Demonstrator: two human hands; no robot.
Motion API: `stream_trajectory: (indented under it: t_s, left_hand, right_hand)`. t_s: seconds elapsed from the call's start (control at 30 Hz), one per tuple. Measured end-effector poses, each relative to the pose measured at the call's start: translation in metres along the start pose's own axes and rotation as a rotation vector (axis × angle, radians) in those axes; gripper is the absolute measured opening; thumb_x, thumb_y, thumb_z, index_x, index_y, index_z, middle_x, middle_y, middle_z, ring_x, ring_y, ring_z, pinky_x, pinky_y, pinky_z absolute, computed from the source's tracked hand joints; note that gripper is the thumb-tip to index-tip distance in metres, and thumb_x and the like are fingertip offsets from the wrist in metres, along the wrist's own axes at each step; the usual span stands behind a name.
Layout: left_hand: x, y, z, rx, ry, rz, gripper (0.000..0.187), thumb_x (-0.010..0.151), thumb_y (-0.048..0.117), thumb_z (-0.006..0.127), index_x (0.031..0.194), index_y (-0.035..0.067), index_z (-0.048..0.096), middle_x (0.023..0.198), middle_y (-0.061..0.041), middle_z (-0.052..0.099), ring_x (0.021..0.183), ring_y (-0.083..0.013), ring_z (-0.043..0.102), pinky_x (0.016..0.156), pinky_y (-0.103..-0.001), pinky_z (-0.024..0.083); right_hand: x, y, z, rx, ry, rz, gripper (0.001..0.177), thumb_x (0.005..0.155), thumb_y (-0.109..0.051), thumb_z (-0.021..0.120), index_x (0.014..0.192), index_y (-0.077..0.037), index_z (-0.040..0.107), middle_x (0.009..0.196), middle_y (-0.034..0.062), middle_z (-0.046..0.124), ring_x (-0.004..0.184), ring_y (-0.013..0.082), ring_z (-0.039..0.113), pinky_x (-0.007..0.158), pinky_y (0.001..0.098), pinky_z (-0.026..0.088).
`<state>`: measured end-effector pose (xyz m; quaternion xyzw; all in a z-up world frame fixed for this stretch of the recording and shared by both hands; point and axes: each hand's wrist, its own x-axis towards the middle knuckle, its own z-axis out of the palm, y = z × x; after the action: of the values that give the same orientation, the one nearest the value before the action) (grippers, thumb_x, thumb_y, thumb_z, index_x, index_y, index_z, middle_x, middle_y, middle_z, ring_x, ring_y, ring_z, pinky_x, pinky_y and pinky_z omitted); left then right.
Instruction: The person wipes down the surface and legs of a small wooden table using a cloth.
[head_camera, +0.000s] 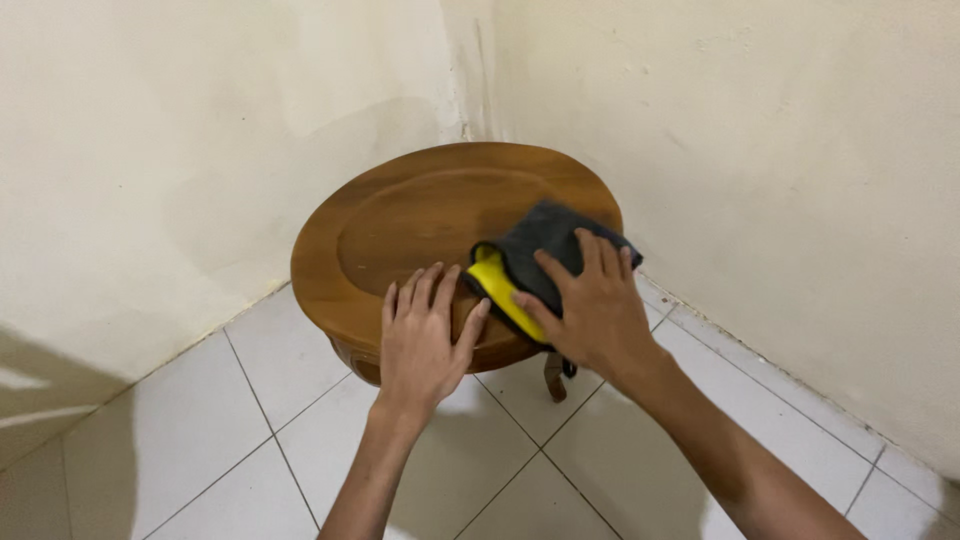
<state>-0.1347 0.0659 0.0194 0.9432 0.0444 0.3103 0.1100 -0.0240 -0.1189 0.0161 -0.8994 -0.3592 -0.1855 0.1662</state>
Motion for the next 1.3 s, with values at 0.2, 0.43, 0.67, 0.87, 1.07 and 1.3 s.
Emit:
stream_trajectory:
  t_s: [0.2,0.43,0.67,0.87,1.07,1.3]
  left_hand:
    - [-0.015,-0.012,0.021,-0.009,0.05,-0.016,0.049,0.102,0.029,0.055,0.131,-0.01,0.062,0.136,-0.025,0.064,0.133,-0.0413,0.055,0.117,-0.051,0.036]
    - [-0.013,-0.015,0.017,-0.108,0.036,-0.018,0.059,0.098,0.037,0.062,0.13,-0.012,0.061,0.137,-0.027,0.062,0.136,-0.0436,0.052,0.118,-0.052,0.034]
    - [-0.002,-0.005,-0.002,-0.245,-0.038,-0.161,0.057,0.096,0.039,0.065,0.125,-0.01,0.062,0.138,-0.024,0.061,0.138,-0.0432,0.048,0.118,-0.054,0.032]
    - [-0.017,0.03,-0.052,-0.348,-0.031,-0.417,0.04,0.1,0.024,0.063,0.124,-0.008,0.063,0.137,-0.025,0.061,0.137,-0.0418,0.05,0.119,-0.058,0.029]
    - [-0.004,0.093,-0.141,-1.11,-0.094,-1.553,0.052,0.095,0.03,0.063,0.137,0.002,0.051,0.122,-0.029,0.069,0.111,-0.0435,0.066,0.095,-0.056,0.051]
    - [0.026,0.128,-0.249,-1.717,0.311,-1.966,0.077,0.088,0.05,0.061,0.148,0.011,0.032,0.143,-0.02,0.047,0.121,-0.0303,0.056,0.097,-0.044,0.049]
  right_hand:
    - [-0.017,-0.021,0.019,0.059,-0.031,-0.12,0.087,0.087,-0.073,0.058,0.143,-0.006,0.053,0.153,0.0358,0.032,0.145,0.0537,0.024,0.115,0.0671,0.012]
    - [-0.02,-0.019,0.005,0.124,-0.004,-0.164,0.081,0.086,-0.067,0.061,0.143,-0.009,0.055,0.154,0.0249,0.041,0.145,0.0464,0.031,0.118,0.064,0.018]
    - [-0.027,-0.044,-0.004,0.171,-0.093,-0.13,0.056,0.096,-0.042,0.06,0.145,-0.015,0.056,0.157,0.0177,0.043,0.148,0.0395,0.033,0.122,0.0593,0.02]
    - [-0.025,-0.065,-0.043,0.284,-0.329,-0.065,0.046,0.097,-0.033,0.061,0.14,-0.018,0.059,0.158,0.0185,0.039,0.148,0.0402,0.031,0.119,0.0597,0.021]
    - [-0.033,-0.104,-0.134,0.415,-0.561,0.131,0.041,0.098,-0.028,0.062,0.139,-0.02,0.063,0.158,0.0188,0.037,0.145,0.0427,0.031,0.117,0.0572,0.027]
    - [-0.004,-0.153,-0.277,0.571,-0.598,0.11,0.041,0.095,-0.025,0.064,0.135,-0.022,0.066,0.16,0.0188,0.033,0.147,0.0434,0.028,0.115,0.0532,0.034]
